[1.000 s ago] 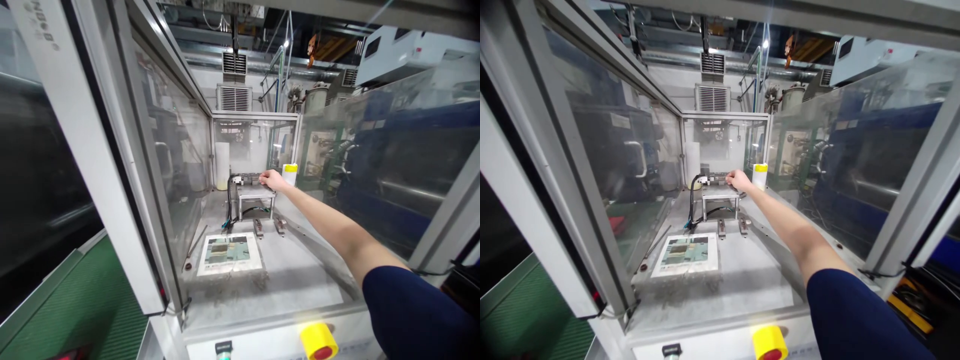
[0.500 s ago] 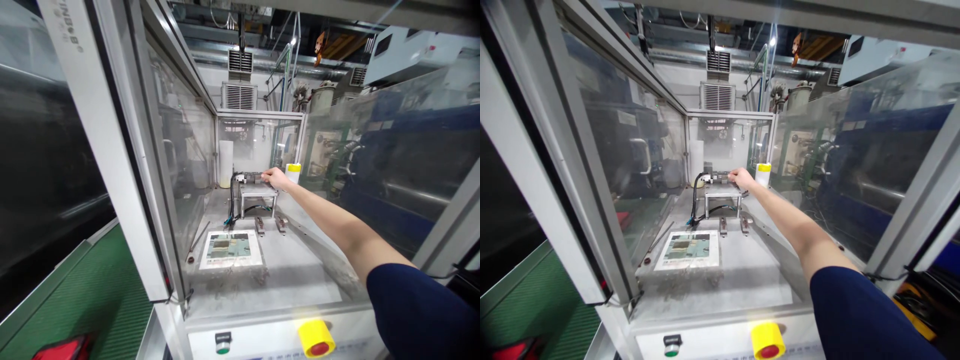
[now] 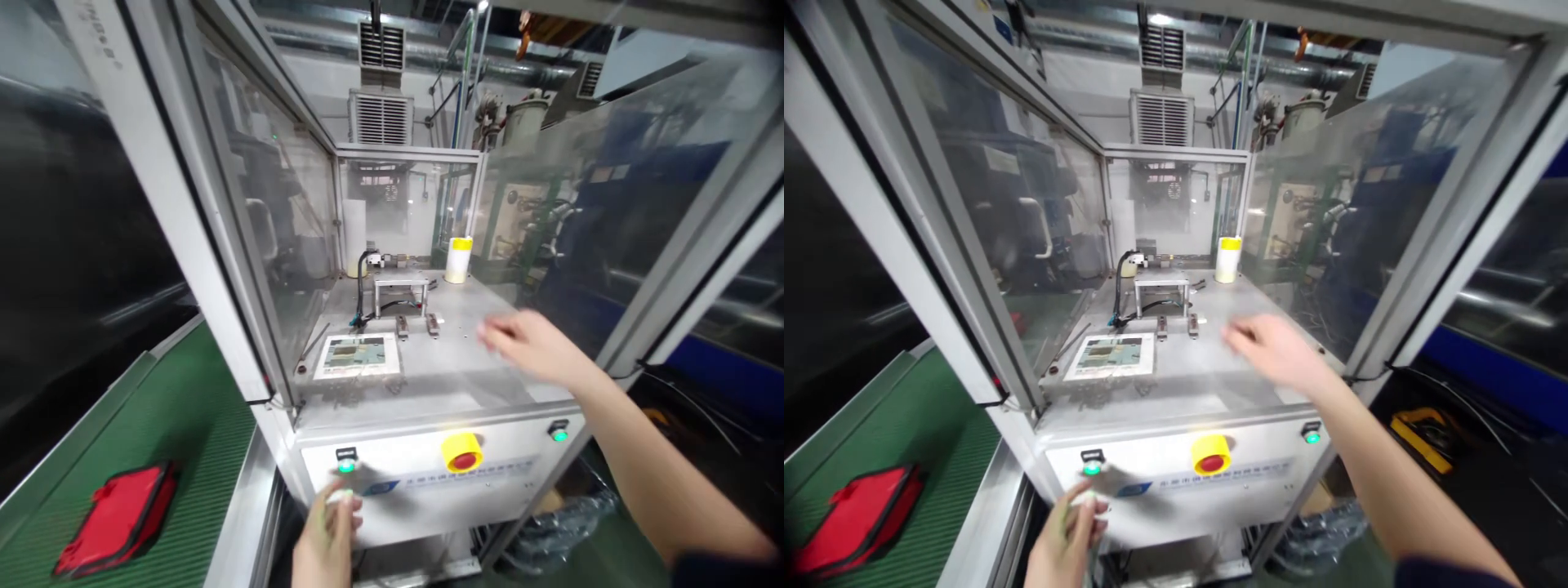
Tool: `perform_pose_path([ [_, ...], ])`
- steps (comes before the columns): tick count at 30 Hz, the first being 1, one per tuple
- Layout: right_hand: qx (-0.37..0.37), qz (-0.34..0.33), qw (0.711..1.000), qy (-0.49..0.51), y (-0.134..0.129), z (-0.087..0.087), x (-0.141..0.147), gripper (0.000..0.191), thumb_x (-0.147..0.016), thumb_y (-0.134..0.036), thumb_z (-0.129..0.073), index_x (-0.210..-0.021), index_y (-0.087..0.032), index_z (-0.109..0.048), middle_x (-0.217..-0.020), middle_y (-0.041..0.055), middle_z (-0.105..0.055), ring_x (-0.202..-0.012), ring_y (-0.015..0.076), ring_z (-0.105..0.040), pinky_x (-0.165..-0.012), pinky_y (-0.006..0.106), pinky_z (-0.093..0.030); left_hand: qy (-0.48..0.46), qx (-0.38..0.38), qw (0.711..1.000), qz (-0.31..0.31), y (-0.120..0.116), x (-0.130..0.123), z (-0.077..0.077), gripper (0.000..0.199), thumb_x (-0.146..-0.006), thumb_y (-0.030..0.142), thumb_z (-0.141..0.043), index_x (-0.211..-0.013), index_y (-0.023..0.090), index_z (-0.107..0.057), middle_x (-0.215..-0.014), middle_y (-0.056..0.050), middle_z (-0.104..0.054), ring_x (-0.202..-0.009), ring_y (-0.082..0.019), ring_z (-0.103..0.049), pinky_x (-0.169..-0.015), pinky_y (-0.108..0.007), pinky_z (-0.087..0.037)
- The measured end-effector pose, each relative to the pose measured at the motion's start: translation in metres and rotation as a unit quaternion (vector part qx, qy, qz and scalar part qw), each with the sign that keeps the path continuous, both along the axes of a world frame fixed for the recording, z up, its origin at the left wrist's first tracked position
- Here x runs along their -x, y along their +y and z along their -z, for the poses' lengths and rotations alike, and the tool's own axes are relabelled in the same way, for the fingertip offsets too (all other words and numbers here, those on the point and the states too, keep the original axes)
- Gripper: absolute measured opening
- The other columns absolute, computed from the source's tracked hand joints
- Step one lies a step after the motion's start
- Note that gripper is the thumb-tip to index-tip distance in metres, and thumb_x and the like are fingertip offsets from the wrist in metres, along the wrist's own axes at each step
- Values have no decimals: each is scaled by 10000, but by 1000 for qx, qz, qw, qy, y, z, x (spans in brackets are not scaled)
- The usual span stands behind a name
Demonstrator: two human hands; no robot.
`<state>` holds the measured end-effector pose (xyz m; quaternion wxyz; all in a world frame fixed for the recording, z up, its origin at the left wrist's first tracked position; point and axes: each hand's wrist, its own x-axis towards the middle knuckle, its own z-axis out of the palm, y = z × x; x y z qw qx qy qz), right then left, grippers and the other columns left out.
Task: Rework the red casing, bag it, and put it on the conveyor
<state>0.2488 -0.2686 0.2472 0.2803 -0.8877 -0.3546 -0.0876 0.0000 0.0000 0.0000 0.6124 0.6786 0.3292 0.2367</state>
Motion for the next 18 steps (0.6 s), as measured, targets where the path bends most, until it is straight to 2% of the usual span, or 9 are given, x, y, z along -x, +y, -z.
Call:
perform_pose_path([
  [2, 100, 120, 986, 63, -67, 63, 39, 448, -947, -494, -517, -571, -255, -575, -622, 69, -677, -587, 238, -628, -598, 367, -420, -7, 6, 1000, 25, 16, -19, -14, 818, -602, 894, -671, -1015, 188, -676, -863, -114, -806, -794, -348, -778, -716, -405, -668],
  [3, 118, 190, 971, 83, -95, 95, 50, 400, -884, -474, -580, -546, -261, -558, -664, 104, -700, -633, 286, -663, -622, 395, -444, -5, 6, 999, 34, 23, -27, -19, 770, -581, 873, -703, -939, 191, -684, -839, -113, -807, -798, -352, -780, -716, -393, -669],
  [5, 116, 232, 958, 123, -133, 148, 58, 245, -796, -419, -644, -612, -259, -620, -693, 155, -724, -695, 376, -709, -667, 460, -493, -2, 11, 999, 45, 34, -35, -21, 680, -588, 814, -749, -868, 196, -695, -823, -99, -812, -827, -342, -786, -764, -373, -675],
  [7, 83, 215, 961, 153, -150, 181, 53, 201, -841, -433, -575, -815, -268, -688, -792, 122, -770, -782, 360, -740, -736, 457, -537, -10, 25, 998, 53, 42, -39, -15, 630, -613, 750, -783, -895, 191, -712, -855, -85, -821, -853, -322, -790, -817, -363, -677],
  [9, 40, 186, 967, 171, -152, 193, 42, 319, -942, -483, -425, -937, -279, -670, -902, 72, -795, -846, 293, -754, -784, 397, -561, -17, 30, 998, 52, 47, -39, -8, 599, -637, 703, -797, -925, 183, -725, -891, -82, -825, -865, -311, -792, -815, -360, -684],
  [12, 3, 178, 968, 175, -145, 193, 30, 449, -995, -533, -300, -831, -270, -624, -896, 62, -791, -842, 258, -749, -797, 357, -559, -5, 9, 999, 45, 50, -38, -3, 551, -664, 669, -792, -901, 174, -736, -866, -82, -822, -841, -324, -795, -756, -376, -697],
  [15, 10, 225, 960, 169, -142, 196, 26, 454, -973, -555, -352, -726, -270, -604, -786, 83, -763, -806, 293, -738, -784, 395, -538, 18, -15, 999, 35, 46, -40, -8, 522, -704, 657, -761, -902, 174, -740, -861, -79, -821, -832, -322, -793, -765, -390, -690],
  [18, 25, 285, 941, 180, -146, 208, 28, 557, -960, -641, -315, -655, -260, -583, -729, 138, -727, -812, 356, -737, -737, 444, -536, 40, -29, 999, 23, 34, -41, -18, 551, -728, 690, -694, -906, 170, -731, -879, -93, -820, -835, -310, -784, -742, -368, -667],
])
